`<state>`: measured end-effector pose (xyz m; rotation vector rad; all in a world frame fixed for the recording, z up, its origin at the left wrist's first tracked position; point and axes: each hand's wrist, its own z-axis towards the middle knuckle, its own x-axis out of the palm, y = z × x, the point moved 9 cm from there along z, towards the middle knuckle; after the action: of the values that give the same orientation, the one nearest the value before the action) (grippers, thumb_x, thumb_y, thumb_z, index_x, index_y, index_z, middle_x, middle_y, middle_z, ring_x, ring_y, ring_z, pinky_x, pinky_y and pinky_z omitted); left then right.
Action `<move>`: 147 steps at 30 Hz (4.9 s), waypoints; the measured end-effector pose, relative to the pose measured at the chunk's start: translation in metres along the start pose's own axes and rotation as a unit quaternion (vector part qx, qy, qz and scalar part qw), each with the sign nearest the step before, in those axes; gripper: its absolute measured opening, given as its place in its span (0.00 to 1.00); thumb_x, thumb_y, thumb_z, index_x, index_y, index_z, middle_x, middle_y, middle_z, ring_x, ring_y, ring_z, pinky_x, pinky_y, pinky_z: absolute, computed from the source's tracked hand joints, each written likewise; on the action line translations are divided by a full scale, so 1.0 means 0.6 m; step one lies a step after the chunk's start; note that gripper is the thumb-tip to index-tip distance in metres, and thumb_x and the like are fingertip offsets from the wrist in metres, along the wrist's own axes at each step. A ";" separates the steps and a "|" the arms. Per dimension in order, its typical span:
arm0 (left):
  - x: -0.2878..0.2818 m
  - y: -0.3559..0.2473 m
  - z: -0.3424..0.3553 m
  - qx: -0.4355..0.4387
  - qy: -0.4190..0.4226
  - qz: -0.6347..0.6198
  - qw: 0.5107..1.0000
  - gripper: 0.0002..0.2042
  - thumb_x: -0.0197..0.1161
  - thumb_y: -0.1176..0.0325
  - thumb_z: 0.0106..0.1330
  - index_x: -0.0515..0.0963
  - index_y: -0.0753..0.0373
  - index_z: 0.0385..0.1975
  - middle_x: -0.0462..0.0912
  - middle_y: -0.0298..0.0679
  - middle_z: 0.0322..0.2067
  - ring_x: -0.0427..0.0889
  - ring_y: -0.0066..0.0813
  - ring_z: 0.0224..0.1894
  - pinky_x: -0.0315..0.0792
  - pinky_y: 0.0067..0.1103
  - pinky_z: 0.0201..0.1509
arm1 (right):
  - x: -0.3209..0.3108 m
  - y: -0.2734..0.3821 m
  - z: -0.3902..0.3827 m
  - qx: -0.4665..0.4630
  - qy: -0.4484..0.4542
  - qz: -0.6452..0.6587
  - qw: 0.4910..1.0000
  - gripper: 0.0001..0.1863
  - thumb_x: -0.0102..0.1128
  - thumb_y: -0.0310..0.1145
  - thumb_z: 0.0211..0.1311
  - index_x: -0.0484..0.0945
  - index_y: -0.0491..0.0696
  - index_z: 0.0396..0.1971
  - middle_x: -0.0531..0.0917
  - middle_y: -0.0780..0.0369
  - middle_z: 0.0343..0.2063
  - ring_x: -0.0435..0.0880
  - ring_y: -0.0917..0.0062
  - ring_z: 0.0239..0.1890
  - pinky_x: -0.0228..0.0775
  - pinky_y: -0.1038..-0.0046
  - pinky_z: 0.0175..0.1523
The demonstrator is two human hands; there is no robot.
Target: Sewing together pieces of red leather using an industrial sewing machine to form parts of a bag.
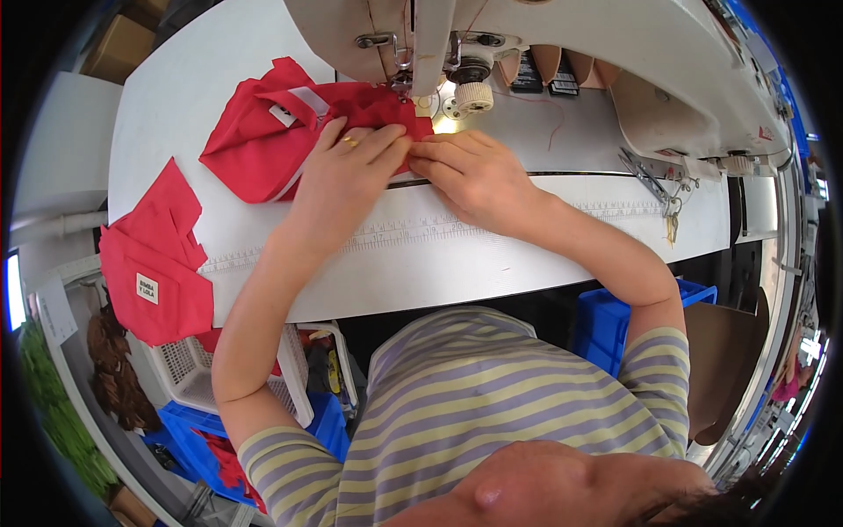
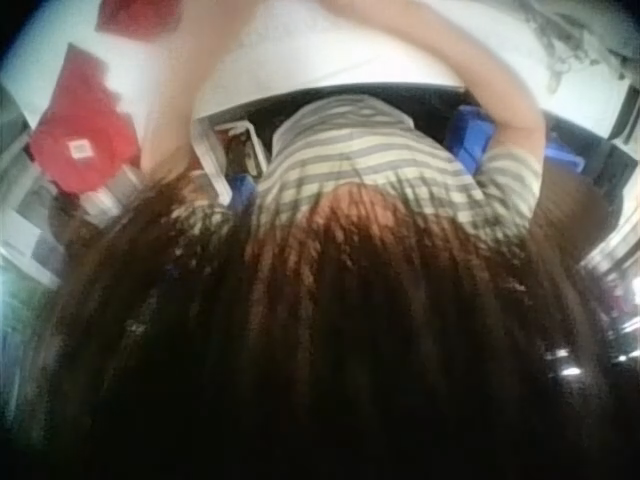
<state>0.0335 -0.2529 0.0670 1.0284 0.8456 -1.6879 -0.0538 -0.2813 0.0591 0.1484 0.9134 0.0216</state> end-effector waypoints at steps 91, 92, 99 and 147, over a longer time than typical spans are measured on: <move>-0.073 -0.075 -0.088 -0.112 -0.213 -0.205 0.949 0.20 0.75 0.67 0.45 0.77 0.58 0.39 0.78 0.36 0.40 0.75 0.36 0.47 0.64 0.30 0.54 | 0.037 0.025 -0.091 0.471 -0.091 0.739 0.473 0.13 0.65 0.25 0.56 0.80 0.41 0.42 0.84 0.62 0.36 0.81 0.83 0.39 0.72 0.78 0.48; -0.076 -0.076 -0.087 -0.108 -0.217 -0.194 0.951 0.19 0.75 0.67 0.45 0.77 0.58 0.38 0.78 0.35 0.40 0.75 0.35 0.47 0.63 0.32 0.56 | 0.039 0.024 -0.093 0.471 -0.081 0.746 0.464 0.12 0.65 0.25 0.57 0.80 0.41 0.41 0.84 0.63 0.35 0.80 0.84 0.37 0.72 0.79 0.46; -0.099 -0.054 -0.061 -0.114 -0.142 -0.245 0.952 0.17 0.75 0.68 0.46 0.77 0.57 0.35 0.79 0.31 0.34 0.77 0.32 0.42 0.60 0.38 0.60 | 0.002 0.036 -0.045 0.439 -0.085 0.699 0.558 0.10 0.66 0.28 0.58 0.81 0.42 0.38 0.84 0.64 0.32 0.80 0.86 0.35 0.72 0.81 0.43; -0.177 0.022 -0.113 -0.280 -0.137 -0.446 0.839 0.04 0.66 0.80 0.55 0.79 0.71 0.29 0.79 0.32 0.24 0.74 0.15 0.29 0.67 0.12 0.36 | -0.108 0.071 -0.013 0.309 -0.141 0.388 0.857 0.13 0.65 0.27 0.55 0.81 0.45 0.41 0.85 0.63 0.32 0.82 0.81 0.35 0.71 0.77 0.38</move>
<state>0.0835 -0.1586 0.1350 -0.0782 1.6451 -2.0412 -0.0976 -0.2437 0.1110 1.0939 0.4855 0.4486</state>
